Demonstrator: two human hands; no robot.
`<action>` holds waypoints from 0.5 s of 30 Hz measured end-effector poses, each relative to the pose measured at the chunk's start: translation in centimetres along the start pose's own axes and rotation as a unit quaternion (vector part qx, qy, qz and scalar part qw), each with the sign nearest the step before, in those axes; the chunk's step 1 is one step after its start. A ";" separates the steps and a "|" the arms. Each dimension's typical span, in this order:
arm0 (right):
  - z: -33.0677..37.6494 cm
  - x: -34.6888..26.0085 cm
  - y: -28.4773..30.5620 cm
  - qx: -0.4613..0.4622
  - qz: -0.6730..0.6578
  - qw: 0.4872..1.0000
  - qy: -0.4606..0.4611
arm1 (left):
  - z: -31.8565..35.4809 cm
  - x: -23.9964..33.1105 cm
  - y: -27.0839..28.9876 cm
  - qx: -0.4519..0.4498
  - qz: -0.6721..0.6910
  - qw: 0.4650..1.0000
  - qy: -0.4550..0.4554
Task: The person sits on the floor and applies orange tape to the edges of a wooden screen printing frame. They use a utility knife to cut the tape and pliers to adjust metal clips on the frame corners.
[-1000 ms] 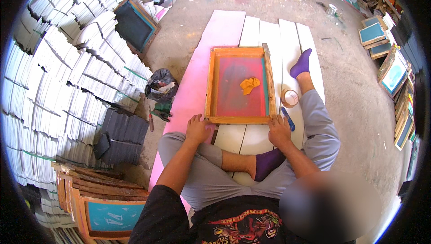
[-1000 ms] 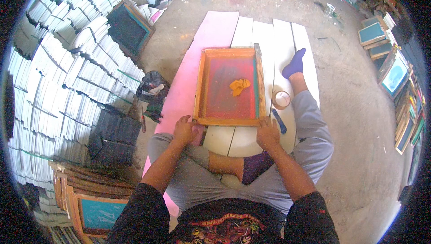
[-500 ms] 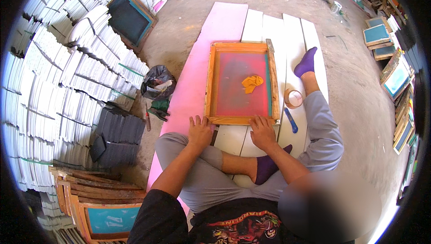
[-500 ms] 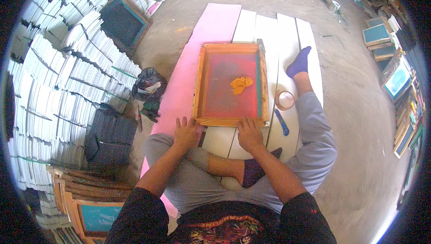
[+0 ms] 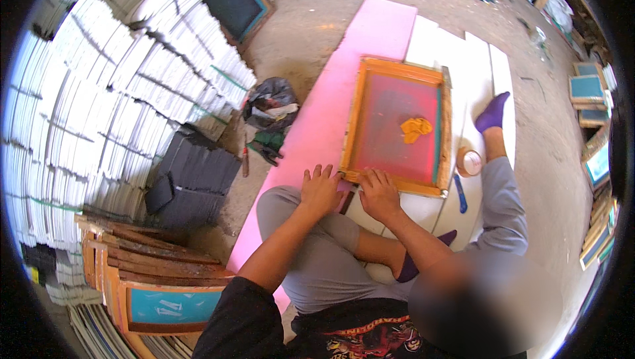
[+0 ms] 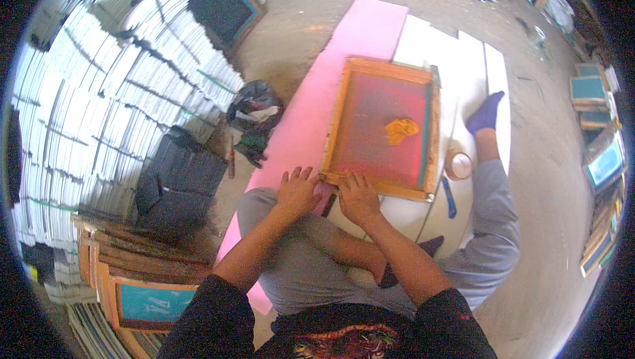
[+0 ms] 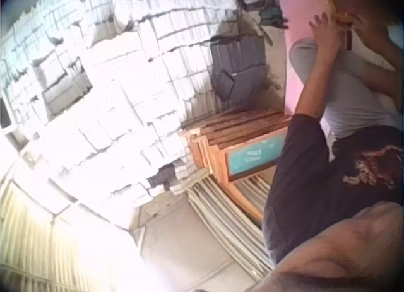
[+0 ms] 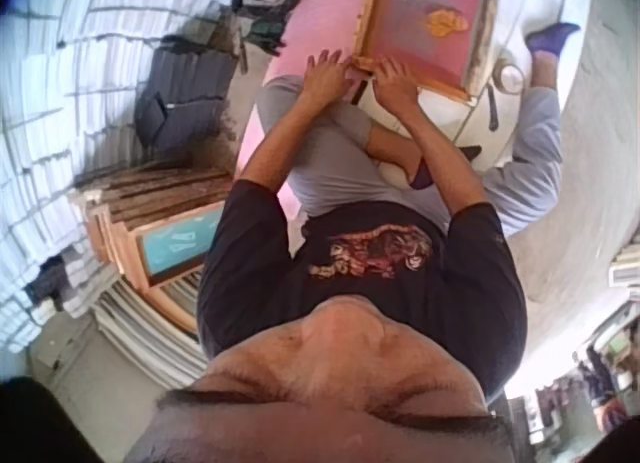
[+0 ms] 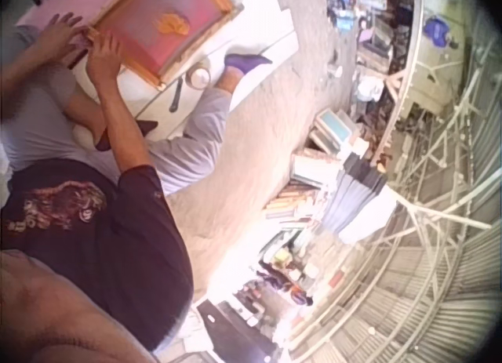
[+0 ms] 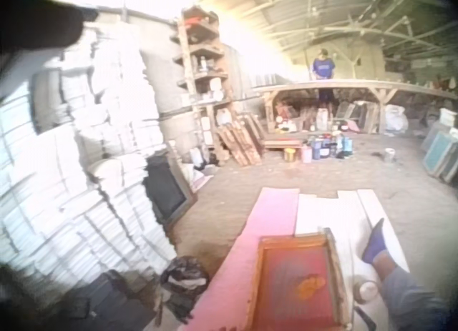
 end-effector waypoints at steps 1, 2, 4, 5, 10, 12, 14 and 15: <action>-1.2 -0.8 -0.4 0.009 -0.011 1.000 0.015 | -0.3 -1.3 0.2 -0.014 0.033 0.999 0.026; -2.5 -1.7 -0.8 0.018 -0.028 0.999 0.035 | -0.5 -2.8 0.6 -0.028 0.067 0.996 0.053; -5.0 -3.1 -2.6 0.016 -0.042 0.997 0.056 | -0.7 -6.6 1.2 -0.030 0.125 0.984 0.126; -6.3 -4.0 -3.3 -0.005 -0.049 0.997 0.061 | -0.8 -9.2 -0.3 -0.030 0.169 0.971 0.168; -11.6 -6.5 -7.7 -0.084 -0.096 0.988 0.086 | -1.1 -18.7 -7.3 -0.014 0.257 0.907 0.333; -13.2 -7.4 -9.0 -0.111 -0.112 0.984 0.083 | -1.1 -20.4 -10.5 0.029 0.245 0.880 0.405; -14.0 -8.1 -9.8 -0.109 -0.109 0.985 0.079 | -1.7 -21.3 -12.1 0.003 0.255 0.872 0.418; -13.9 -7.9 -9.9 -0.110 -0.103 0.986 0.071 | -2.1 -20.8 -12.0 0.000 0.259 0.873 0.414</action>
Point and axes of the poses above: each hand's wrist, its own z-axis away from the middle knuckle, its own y-axis out of the back of the hand, x = y × z, the point moved 1 cm from there along -z, towards the middle knuckle, and after that the axes turned 14 degrees about -z, right-handed, at the moved point
